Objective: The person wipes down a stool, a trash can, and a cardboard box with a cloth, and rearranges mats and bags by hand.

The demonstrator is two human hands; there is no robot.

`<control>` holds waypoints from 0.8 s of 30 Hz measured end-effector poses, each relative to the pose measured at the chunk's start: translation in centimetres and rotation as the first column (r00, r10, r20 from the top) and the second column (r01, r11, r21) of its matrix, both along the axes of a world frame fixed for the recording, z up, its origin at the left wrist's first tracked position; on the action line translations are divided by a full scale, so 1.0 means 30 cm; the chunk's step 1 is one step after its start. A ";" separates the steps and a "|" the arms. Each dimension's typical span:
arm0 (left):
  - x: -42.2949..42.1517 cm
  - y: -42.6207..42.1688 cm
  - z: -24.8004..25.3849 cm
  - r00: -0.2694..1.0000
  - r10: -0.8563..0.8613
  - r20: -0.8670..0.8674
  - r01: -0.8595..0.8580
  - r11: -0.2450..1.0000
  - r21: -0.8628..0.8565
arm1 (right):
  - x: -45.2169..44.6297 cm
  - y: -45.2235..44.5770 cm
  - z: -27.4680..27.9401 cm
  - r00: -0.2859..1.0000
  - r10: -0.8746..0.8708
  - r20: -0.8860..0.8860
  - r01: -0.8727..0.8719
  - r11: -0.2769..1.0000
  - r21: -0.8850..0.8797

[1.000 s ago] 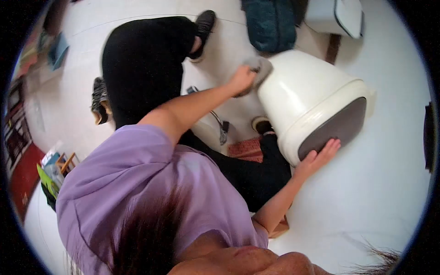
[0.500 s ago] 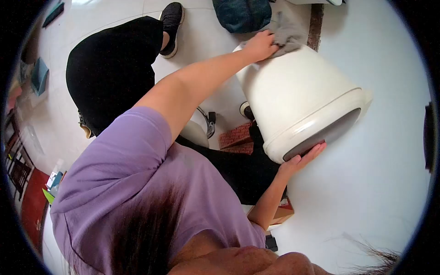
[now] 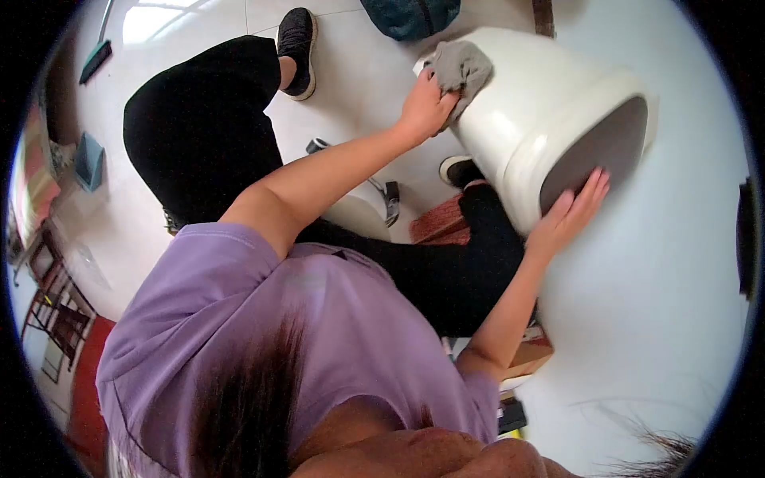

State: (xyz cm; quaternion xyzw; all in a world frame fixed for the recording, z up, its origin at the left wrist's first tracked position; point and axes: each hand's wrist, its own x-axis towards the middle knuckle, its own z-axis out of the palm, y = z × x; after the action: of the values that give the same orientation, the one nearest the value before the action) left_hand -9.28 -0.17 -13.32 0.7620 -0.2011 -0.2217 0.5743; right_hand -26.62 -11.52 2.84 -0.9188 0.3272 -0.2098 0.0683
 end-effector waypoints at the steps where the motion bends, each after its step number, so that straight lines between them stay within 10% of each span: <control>1: -0.005 0.004 -0.040 0.998 -0.023 -0.057 0.025 0.999 0.027 | 0.032 -0.011 -0.029 0.999 -0.032 -0.022 0.032 0.999 0.003; 6: -0.044 0.105 -0.197 0.991 0.016 -0.135 -0.007 0.998 0.064 | 0.155 -0.009 -0.072 0.994 -0.090 -0.069 0.087 0.995 -0.056; 8: -0.071 0.173 -0.252 0.626 0.080 -0.776 -0.126 0.992 0.000 | 0.219 0.019 -0.067 0.995 -0.062 -0.078 0.055 0.995 -0.089; 11: -0.099 0.212 -0.284 0.305 0.274 -0.912 -0.342 0.925 0.164 | 0.321 0.055 -0.061 0.995 0.008 -0.101 -0.021 0.991 -0.129; 21: -0.049 0.026 -0.263 0.125 0.014 -0.992 -0.348 0.937 -0.031 | 0.380 0.056 -0.038 0.975 -0.030 -0.218 0.006 0.994 -0.109; 24: -0.067 0.007 -0.507 0.022 -0.070 -0.997 -0.215 0.974 -0.073 | 0.383 0.059 -0.026 0.970 -0.051 -0.239 0.028 0.995 -0.099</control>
State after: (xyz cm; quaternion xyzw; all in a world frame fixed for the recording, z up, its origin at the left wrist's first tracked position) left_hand -11.30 0.04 -28.52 0.3363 0.2746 -0.6383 0.6356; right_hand -15.13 -9.76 2.04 -0.9330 0.3411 -0.1133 -0.0199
